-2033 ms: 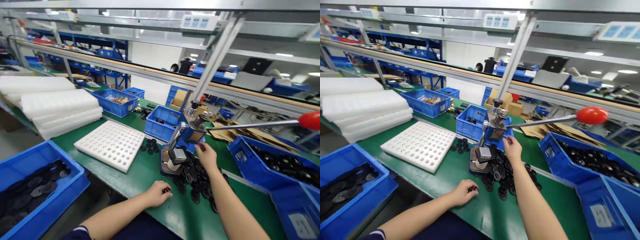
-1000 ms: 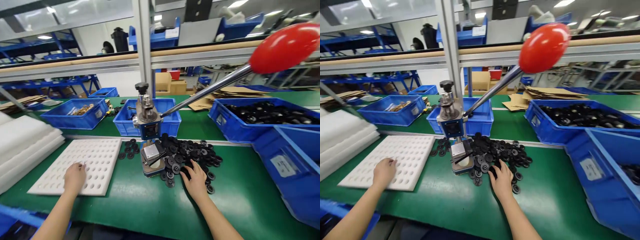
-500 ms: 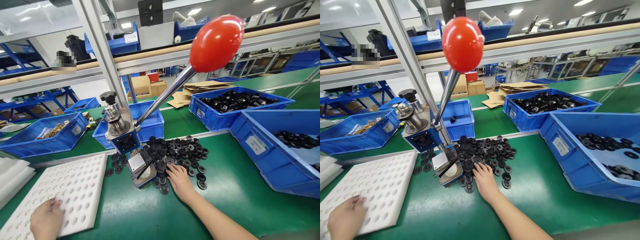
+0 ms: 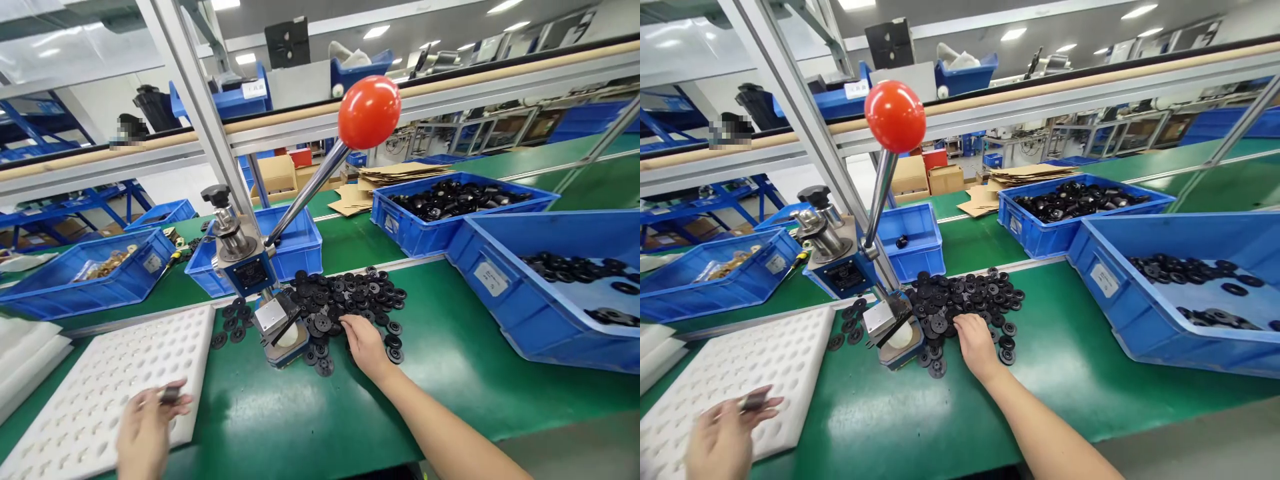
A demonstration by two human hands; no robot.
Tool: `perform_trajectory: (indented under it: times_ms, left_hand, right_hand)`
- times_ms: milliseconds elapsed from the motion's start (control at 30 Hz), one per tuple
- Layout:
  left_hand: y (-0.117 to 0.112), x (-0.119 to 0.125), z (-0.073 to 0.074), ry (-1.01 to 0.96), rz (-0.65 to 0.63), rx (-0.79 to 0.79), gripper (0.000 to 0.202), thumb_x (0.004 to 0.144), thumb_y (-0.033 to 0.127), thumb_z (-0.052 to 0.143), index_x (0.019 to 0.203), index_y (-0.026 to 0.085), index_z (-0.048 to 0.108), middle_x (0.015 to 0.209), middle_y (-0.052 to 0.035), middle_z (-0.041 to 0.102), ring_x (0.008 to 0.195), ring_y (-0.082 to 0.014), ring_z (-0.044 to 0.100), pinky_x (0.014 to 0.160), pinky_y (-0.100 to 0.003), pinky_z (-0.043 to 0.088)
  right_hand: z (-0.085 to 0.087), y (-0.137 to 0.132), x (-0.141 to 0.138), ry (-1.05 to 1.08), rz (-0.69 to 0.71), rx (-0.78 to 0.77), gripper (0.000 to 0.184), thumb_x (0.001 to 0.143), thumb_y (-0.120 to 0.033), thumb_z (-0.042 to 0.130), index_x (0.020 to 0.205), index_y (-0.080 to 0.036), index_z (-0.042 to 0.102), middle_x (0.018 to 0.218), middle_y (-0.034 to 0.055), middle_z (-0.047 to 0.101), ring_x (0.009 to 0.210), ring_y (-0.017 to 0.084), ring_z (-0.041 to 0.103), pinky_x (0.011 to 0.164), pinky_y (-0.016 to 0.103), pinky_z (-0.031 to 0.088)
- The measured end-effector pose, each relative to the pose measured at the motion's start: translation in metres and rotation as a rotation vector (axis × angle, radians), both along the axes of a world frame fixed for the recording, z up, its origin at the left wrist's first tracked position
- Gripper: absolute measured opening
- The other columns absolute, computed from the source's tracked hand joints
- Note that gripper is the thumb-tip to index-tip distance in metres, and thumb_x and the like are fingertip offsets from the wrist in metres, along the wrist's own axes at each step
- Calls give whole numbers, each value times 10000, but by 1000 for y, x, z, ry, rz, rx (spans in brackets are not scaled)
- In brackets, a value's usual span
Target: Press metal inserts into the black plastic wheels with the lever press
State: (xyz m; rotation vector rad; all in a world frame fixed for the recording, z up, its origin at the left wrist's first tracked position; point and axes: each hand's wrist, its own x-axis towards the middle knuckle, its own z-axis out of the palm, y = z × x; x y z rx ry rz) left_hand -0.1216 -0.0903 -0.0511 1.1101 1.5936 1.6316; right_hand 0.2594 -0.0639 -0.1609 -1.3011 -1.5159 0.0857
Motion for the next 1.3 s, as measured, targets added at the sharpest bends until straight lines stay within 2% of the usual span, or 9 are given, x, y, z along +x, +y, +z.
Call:
perform_trajectory:
  times_ms: [100,233,367,467,533,667,800,1000,1300]
  left_hand:
    - [-8,51,-6,-130,-325,-152,420,652,483,794,764,184,521,697,-38,713,487,-143,610,445,-245,490]
    - [-9,105,-47,-28,-636,-191,341,714,408,773,877,179,580,784,-41,721,555,-122,616,521,-234,499]
    - [-8,130,-100,230,-717,-95,234,773,310,722,943,171,639,771,-36,711,633,-136,618,626,-260,511]
    - [-10,131,-121,410,-753,41,165,814,280,691,937,171,682,761,-38,696,652,-144,599,663,-276,505]
    - [-12,128,-124,458,-777,92,161,846,279,666,963,171,690,810,-49,699,678,-146,599,677,-276,506]
    - [-14,125,-116,452,-777,90,195,887,303,618,1021,169,665,846,-55,698,697,-145,606,682,-269,513]
    - [-15,126,-111,483,-810,97,201,896,322,603,1026,175,646,823,-47,687,700,-150,608,676,-264,508]
    - [-14,126,-115,515,-826,151,206,925,320,558,1054,173,623,835,-54,686,713,-159,612,698,-280,505]
    - [-14,122,-121,539,-850,102,233,945,319,535,1106,167,608,871,-65,685,765,-172,626,728,-294,511]
  right_hand:
    - [14,-14,-13,192,67,-240,326,984,-386,405,1083,-177,636,780,47,685,564,129,629,609,279,540]
    - [21,-38,-35,508,259,-622,386,896,-460,525,1101,-151,630,682,16,643,529,118,593,526,234,479]
    - [10,-62,-48,617,406,-725,486,749,-373,683,1184,-162,640,900,71,715,760,152,662,662,259,542]
    - [-1,-73,-54,613,393,-737,454,743,-354,667,1160,-174,672,951,77,719,809,161,668,712,283,560]
    - [-3,-75,-58,569,356,-738,373,777,-385,638,1076,-175,714,853,70,713,760,164,663,678,288,559]
    - [3,-67,-66,498,290,-632,319,816,-453,630,957,-190,742,988,103,711,834,185,679,644,277,561]
    - [5,-63,-76,500,261,-630,342,874,-434,595,1062,-160,674,778,52,704,568,125,624,564,255,553]
    - [-1,-69,-83,131,294,-320,313,960,-269,478,1211,-202,651,1138,99,705,1013,187,687,901,336,579]
    - [-4,-77,-90,167,246,-219,366,984,-202,438,1300,-244,619,1185,64,693,1075,163,666,951,313,556]
